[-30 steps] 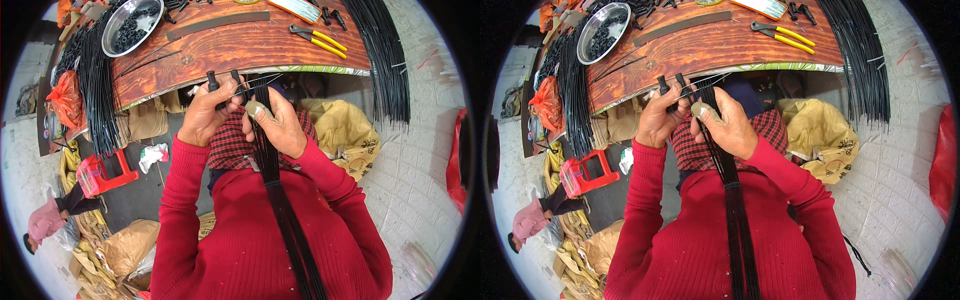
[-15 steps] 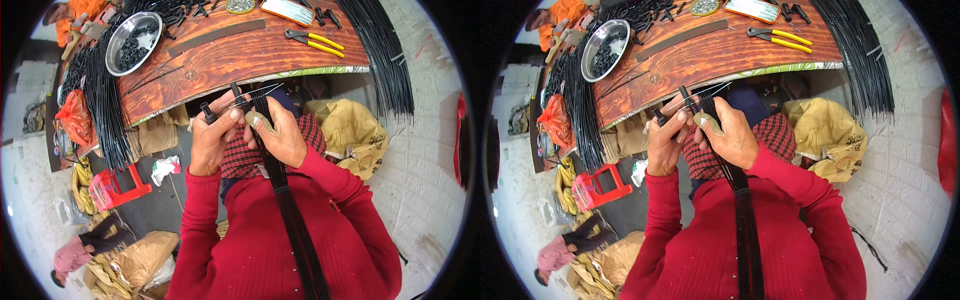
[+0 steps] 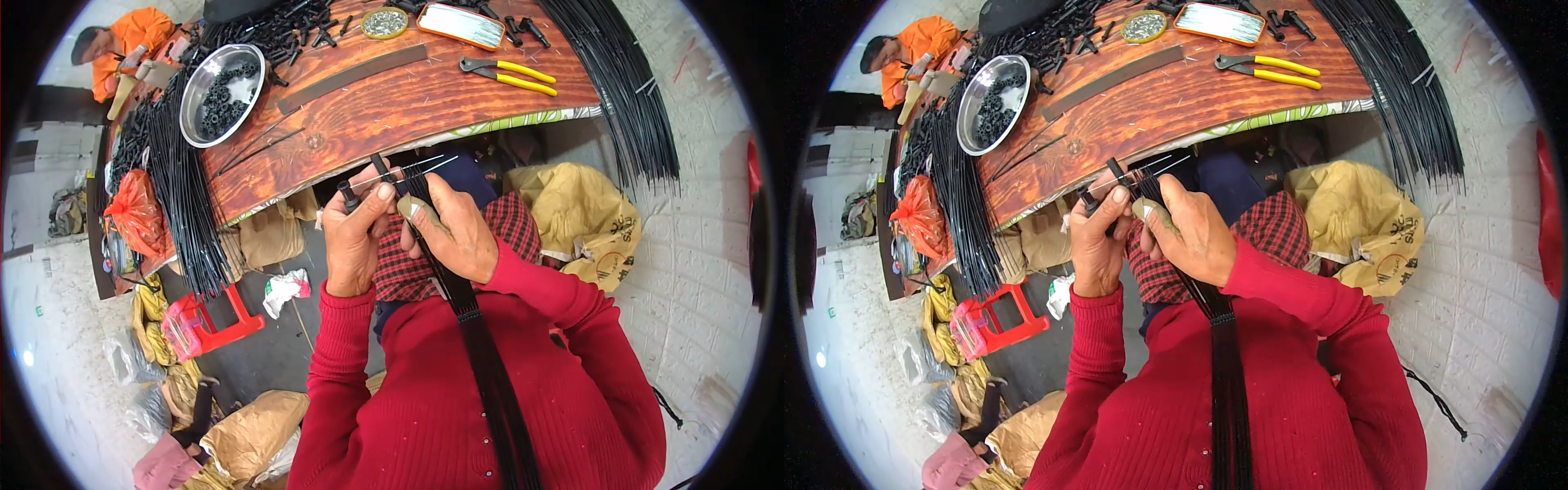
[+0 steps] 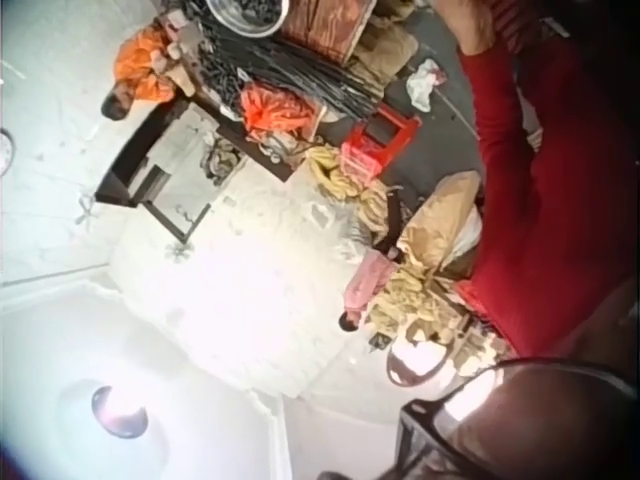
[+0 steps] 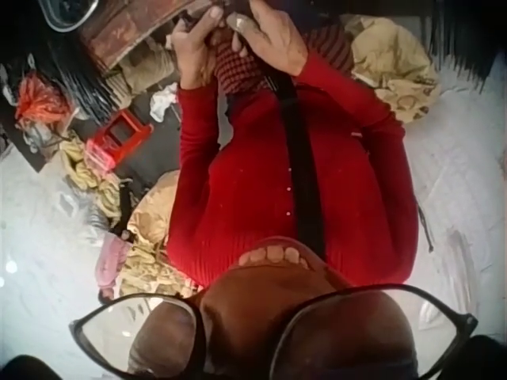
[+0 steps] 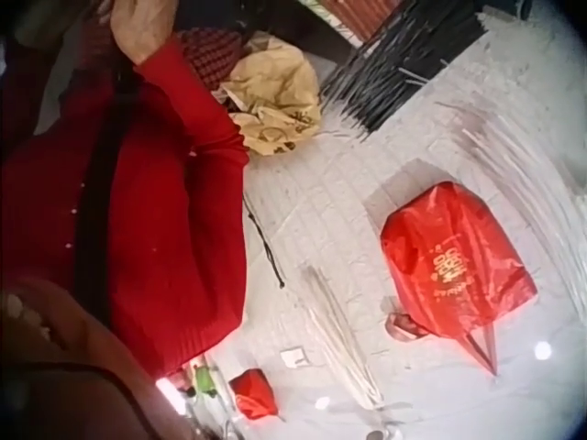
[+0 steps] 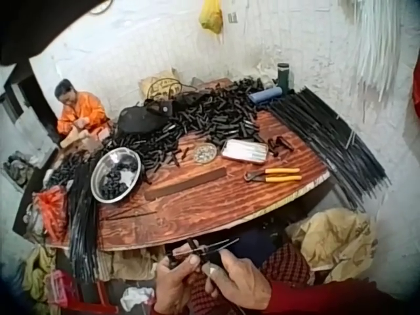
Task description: Assembling a wire harness by inserting multiple black wires into a metal connector and securing them using pliers.
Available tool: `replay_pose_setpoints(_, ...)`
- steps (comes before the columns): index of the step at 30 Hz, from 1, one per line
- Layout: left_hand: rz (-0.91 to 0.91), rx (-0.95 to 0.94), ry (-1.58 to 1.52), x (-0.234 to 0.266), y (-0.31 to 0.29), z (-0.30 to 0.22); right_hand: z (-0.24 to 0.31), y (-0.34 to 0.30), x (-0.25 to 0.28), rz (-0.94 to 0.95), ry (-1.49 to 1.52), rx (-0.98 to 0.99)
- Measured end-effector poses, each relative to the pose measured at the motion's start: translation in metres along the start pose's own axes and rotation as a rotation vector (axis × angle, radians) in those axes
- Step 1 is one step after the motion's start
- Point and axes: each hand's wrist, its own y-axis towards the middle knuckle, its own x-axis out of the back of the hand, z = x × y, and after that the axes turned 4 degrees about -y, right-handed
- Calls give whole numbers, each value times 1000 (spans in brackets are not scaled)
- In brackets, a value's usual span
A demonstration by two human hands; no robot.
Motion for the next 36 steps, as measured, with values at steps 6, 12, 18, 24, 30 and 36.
replay_pose_setpoints(6, 24, 13, -80, 2, 0, 8, -12, 5, 9, 113, 174, -28)
replay_pose_setpoints(12, 69, 26, -96, 4, 1, 8, -11, 9, 10, 198, 362, -118)
replay_pose_setpoints(18, 42, 32, 0, 2, 2, 4, -13, 5, 4, 74, 118, -76)
replay_pose_setpoints(24, 4, -46, 105, 4, 1, -3, -2, -1, 2, 85, 35, -40)
replay_pose_setpoints(30, 53, -10, -29, 5, -3, -3, 4, -5, 2, 138, 54, 33)
replay_pose_setpoints(36, 0, -45, 73, -4, -3, -7, 6, -4, 3, 143, 30, 45)
